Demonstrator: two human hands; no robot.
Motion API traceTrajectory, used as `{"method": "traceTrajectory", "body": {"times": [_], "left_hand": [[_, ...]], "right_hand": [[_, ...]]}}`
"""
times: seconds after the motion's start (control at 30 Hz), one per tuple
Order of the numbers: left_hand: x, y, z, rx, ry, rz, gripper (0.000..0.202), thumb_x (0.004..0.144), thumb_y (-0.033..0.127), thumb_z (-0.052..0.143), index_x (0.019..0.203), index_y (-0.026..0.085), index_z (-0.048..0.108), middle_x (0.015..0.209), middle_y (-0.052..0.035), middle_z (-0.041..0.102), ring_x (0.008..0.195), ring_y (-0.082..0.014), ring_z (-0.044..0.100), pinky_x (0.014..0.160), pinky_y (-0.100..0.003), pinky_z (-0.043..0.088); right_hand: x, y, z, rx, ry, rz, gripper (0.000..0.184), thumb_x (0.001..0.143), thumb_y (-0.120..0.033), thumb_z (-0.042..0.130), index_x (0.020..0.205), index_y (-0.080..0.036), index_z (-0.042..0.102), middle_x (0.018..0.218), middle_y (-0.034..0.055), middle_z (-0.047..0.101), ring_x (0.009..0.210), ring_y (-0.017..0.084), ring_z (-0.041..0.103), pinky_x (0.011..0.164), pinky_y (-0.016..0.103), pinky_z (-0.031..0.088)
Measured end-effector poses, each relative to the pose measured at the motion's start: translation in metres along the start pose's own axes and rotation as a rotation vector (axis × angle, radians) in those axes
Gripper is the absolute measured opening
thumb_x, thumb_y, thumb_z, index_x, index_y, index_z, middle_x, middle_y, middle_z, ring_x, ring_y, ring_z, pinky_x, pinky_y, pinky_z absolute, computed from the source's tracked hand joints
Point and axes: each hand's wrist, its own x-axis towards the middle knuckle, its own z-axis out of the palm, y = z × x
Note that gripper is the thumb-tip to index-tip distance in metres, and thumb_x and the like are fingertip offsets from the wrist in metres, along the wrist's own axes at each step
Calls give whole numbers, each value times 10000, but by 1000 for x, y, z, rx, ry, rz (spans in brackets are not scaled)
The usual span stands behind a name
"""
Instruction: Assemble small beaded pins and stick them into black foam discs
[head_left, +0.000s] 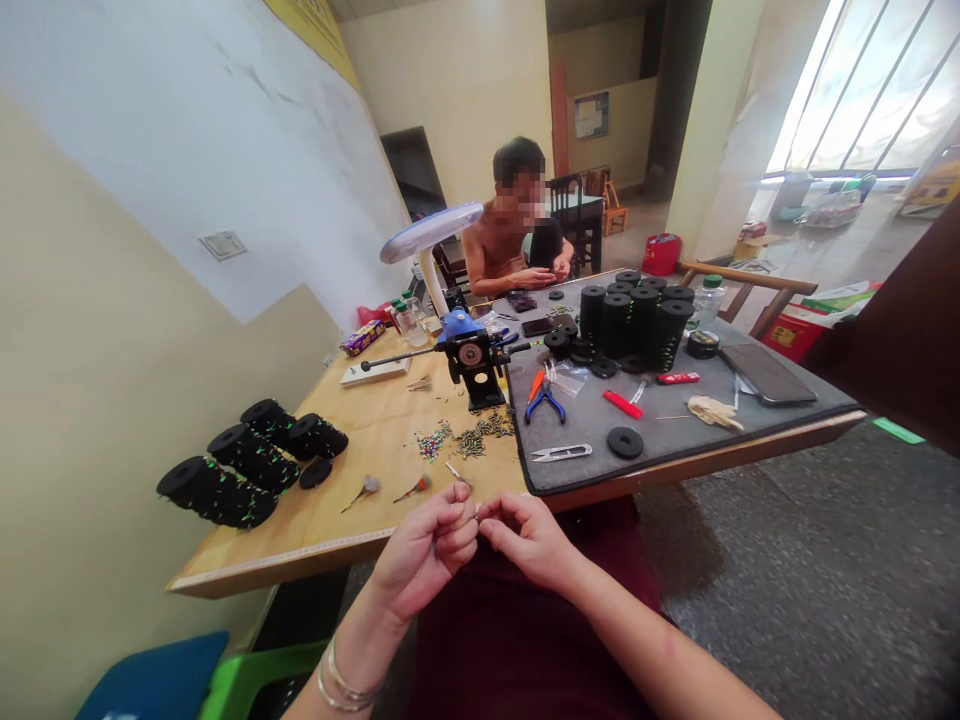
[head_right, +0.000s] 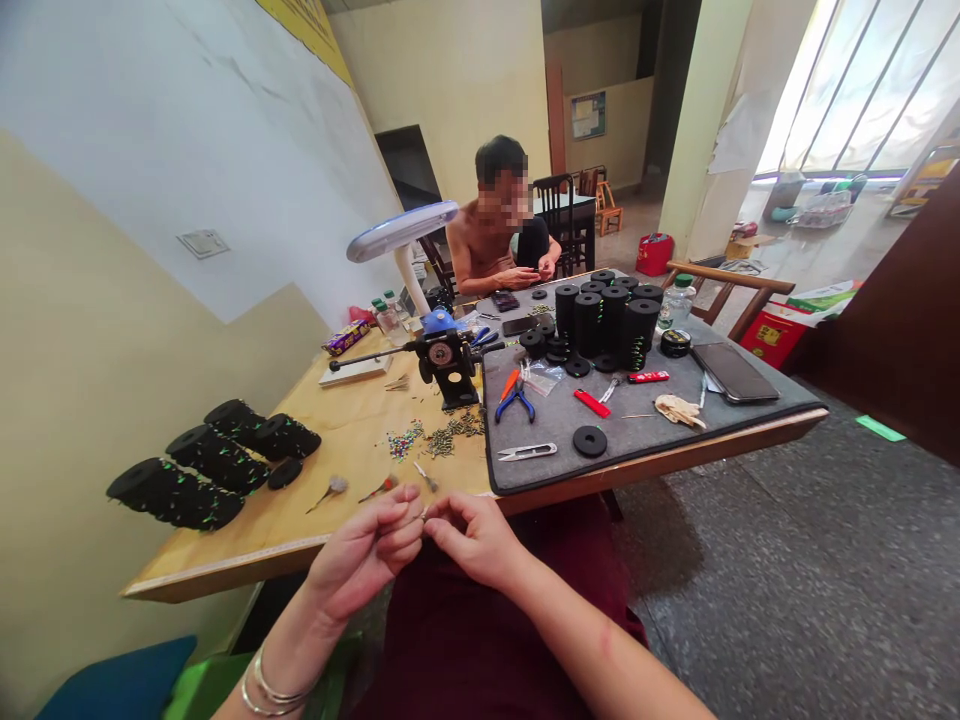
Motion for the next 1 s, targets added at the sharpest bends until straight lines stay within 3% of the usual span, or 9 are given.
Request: {"method": "traceTrajectory", "body": {"times": [0.33, 0.57, 0.73, 1.0], "left_hand": [[-3, 5, 6, 340, 123, 95, 181, 743, 170, 618, 773, 175, 439, 503, 113, 281, 406, -20, 233, 429, -172, 142], [1, 7, 10, 314, 133, 109, 206, 728, 171, 649, 780, 164, 451, 569, 97, 340, 420, -8, 262, 430, -170, 172], [1, 10, 13, 288, 109, 78, 214, 727, 161, 645, 794, 165, 442, 571, 100, 339, 412, -2, 237, 426, -165, 175], [2, 12, 14, 276, 80, 45, 208, 734, 159, 630, 791, 168, 431, 563, 103, 321, 415, -4, 227, 423, -159, 170]], "right_hand": [[1, 4, -3, -135, 12, -12, 162, 845, -271, 528, 746, -163, 598, 609, -26, 532, 574, 112, 444, 572, 223, 370], [-2, 7, -6, -197, -12, -32, 153, 858, -221, 502, 724, -183, 568, 595, -28, 535, 557, 114, 443, 561, 227, 359], [-5, 8, -5, -80, -45, 46, 164, 862, -201, 466, 715, -185, 537, 573, -26, 571, 471, 93, 449, 490, 204, 367], [-8, 13, -2, 141, -81, 164, 176, 862, -299, 443, 732, -187, 480, 648, 4, 665, 351, 68, 446, 384, 184, 331]]}}
